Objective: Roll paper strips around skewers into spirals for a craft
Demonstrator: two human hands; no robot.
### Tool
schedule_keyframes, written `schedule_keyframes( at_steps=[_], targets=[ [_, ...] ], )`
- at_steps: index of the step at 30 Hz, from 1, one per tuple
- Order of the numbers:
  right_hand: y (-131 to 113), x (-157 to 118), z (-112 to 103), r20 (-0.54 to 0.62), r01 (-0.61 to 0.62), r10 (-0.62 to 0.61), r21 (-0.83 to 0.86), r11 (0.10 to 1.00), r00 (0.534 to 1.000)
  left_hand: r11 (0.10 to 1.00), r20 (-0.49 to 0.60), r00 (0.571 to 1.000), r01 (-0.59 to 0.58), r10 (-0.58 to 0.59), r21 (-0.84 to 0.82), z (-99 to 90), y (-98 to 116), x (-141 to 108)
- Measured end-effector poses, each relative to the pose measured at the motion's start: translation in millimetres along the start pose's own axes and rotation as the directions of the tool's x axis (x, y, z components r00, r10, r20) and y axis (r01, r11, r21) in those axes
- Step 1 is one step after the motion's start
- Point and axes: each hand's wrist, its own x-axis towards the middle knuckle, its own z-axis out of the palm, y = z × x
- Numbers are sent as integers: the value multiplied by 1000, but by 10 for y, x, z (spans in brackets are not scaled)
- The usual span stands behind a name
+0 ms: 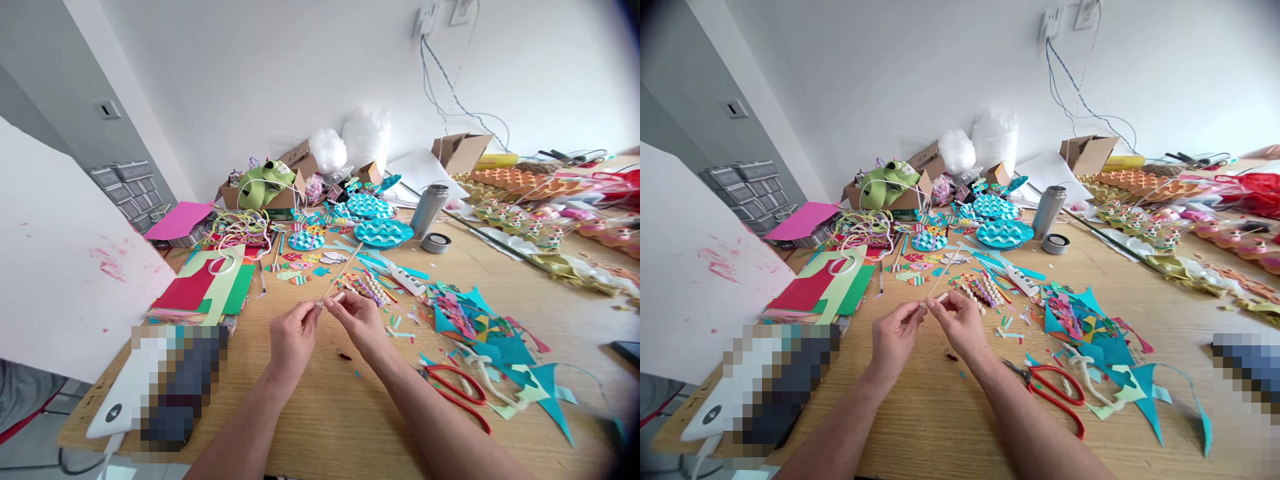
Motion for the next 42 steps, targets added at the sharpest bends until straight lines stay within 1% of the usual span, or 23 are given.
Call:
schedule_keyframes(
  at_steps=[2, 4, 6, 8, 10, 13, 15, 17, 19, 21, 23, 24, 26, 28, 30, 32, 33, 34, 35, 36, 38, 40, 42],
  targets=[
    [21, 2, 4, -2, 8, -8, 4, 1000, 1000, 1000, -2, 1000, -3, 3, 11, 4, -3, -7],
    [35, 0, 10, -3, 32, -32, 1, 999, 999, 999, 17, 999, 29, -29, -31, 4, 3, -9],
    [35, -8, 14, -9, 59, -59, -32, 998, 998, 987, 70, 993, 101, -93, -126, -4, 23, 1],
    [18, -20, 16, -21, 84, -86, -87, 993, 996, 945, 156, 973, 205, -170, -253, -18, 57, 21],
    [-11, -31, 12, -22, 103, -106, -132, 986, 994, 864, 257, 937, 325, -237, -386, -36, 97, 47],
    [-59, -40, -5, -4, 112, -114, -148, 983, 993, 697, 375, 880, 464, -292, -546, -61, 142, 82],
    [-82, -43, -20, 16, 103, -102, -124, 987, 995, 588, 432, 854, 516, -292, -623, -76, 150, 94],
    [-95, -46, -32, 47, 83, -81, -55, 995, 996, 486, 494, 827, 559, -269, -672, -93, 139, 100],
    [-104, -45, -40, 82, 58, -62, 43, 997, 995, 386, 569, 787, 615, -239, -688, -108, 114, 103],
    [-115, -39, -46, 103, 39, -52, 127, 991, 993, 279, 652, 729, 683, -206, -675, -120, 83, 105],
    [-131, -24, -55, 134, 18, -43, 177, 984, 990, 178, 717, 675, 738, -174, -651, -126, 55, 106],
    [-140, -13, -62, 156, 5, -36, 192, 981, 987, 142, 739, 654, 757, -163, -638, -127, 43, 106],
    [-158, 9, -81, 205, -28, -16, 207, 978, 979, 109, 766, 624, 781, -155, -615, -126, 25, 106],
    [-168, 27, -102, 245, -58, 4, 215, 975, 970, 107, 780, 608, 794, -150, -598, -123, 13, 107],
    [-167, 37, -118, 270, -75, 12, 224, 972, 963, 121, 785, 601, 799, -146, -589, -122, 10, 109],
    [-154, 40, -127, 273, -74, 12, 219, 973, 962, 161, 777, 610, 792, -156, -589, -123, 21, 114],
    [-143, 39, -128, 261, -63, 8, 202, 977, 965, 197, 763, 623, 780, -172, -593, -123, 32, 117],
    [-132, 37, -128, 238, -41, -1, 174, 984, 971, 246, 739, 645, 761, -195, -600, -120, 47, 120],
    [-121, 35, -127, 209, -15, -13, 133, 991, 978, 308, 701, 677, 732, -224, -608, -114, 64, 121],
    [-112, 32, -124, 178, 13, -28, 85, 996, 984, 380, 647, 718, 691, -257, -615, -105, 82, 121],
    [-105, 25, -112, 121, 57, -55, -12, 998, 991, 534, 499, 812, 579, -304, -616, -76, 108, 112],
    [-113, 16, -94, 102, 74, -67, -67, 995, 993, 678, 348, 888, 456, -301, -577, -40, 114, 91],
    [-123, 8, -71, 106, 80, -71, -80, 994, 992, 792, 251, 933, 354, -259, -498, -10, 99, 63]
  ],
)
